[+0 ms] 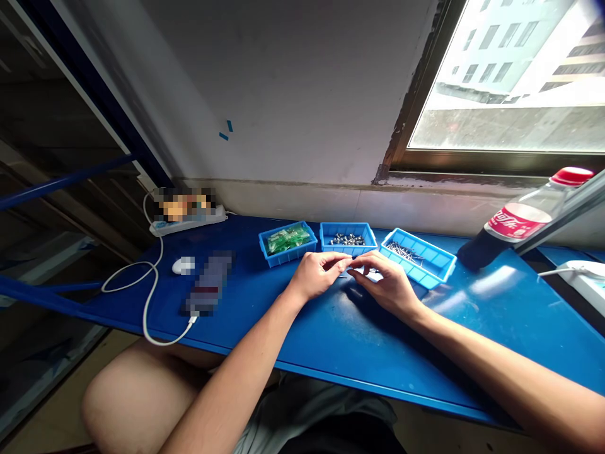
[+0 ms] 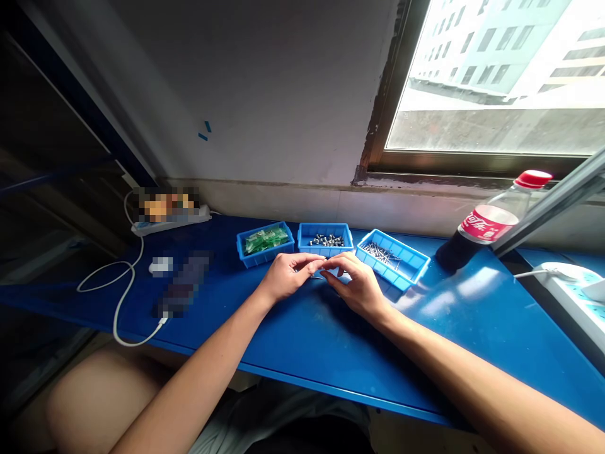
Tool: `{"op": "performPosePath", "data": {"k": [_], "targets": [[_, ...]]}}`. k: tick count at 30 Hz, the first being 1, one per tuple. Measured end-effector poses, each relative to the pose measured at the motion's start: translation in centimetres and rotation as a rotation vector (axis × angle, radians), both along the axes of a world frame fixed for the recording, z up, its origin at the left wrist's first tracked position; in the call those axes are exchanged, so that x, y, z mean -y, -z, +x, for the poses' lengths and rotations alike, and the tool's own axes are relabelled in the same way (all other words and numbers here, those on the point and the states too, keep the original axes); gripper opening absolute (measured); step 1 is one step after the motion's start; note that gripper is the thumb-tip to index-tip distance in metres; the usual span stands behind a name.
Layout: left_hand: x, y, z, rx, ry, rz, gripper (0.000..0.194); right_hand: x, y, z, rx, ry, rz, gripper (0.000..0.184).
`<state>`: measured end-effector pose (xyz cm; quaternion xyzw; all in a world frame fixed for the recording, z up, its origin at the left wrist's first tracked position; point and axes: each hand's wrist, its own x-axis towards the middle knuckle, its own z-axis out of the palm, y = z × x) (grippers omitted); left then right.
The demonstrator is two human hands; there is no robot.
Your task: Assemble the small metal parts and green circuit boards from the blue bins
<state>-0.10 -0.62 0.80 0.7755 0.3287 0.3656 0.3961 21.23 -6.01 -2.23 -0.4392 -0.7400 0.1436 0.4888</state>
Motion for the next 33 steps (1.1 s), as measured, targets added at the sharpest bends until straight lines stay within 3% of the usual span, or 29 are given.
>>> {"op": "performPosePath", "data": {"k": [7, 12, 26, 29, 33], "targets": [[-0.39, 0.62, 0.18, 0.165, -0.012, -0.096, 0.011, 0.11, 0.0, -0.27, -0.025, -0.031, -0.053, 0.014], [-0.04, 0.33, 0.2, 0.105, -0.014, -0.069, 0.029, 0.09, -0.17, -0.23, -0.062, -0.013, -0.106, 0.019], [-0.05, 0.04, -0.03, -0.043, -0.024, 0.079, 0.028, -0.05, 0.2, -0.04, -0.049, 0.011, -0.157, 0.027], [-0.04, -0.07, 0.05, 0.005, -0.034, 0.061, 0.034, -0.07, 0.13, -0.06, -0.054, 0.024, -0.153, 0.027], [-0.23, 0.39, 0.3, 0.215, 0.025, -0.097, 0.035, 0.01, -0.09, -0.18, 0.014, 0.001, -0.116, 0.024]]}}
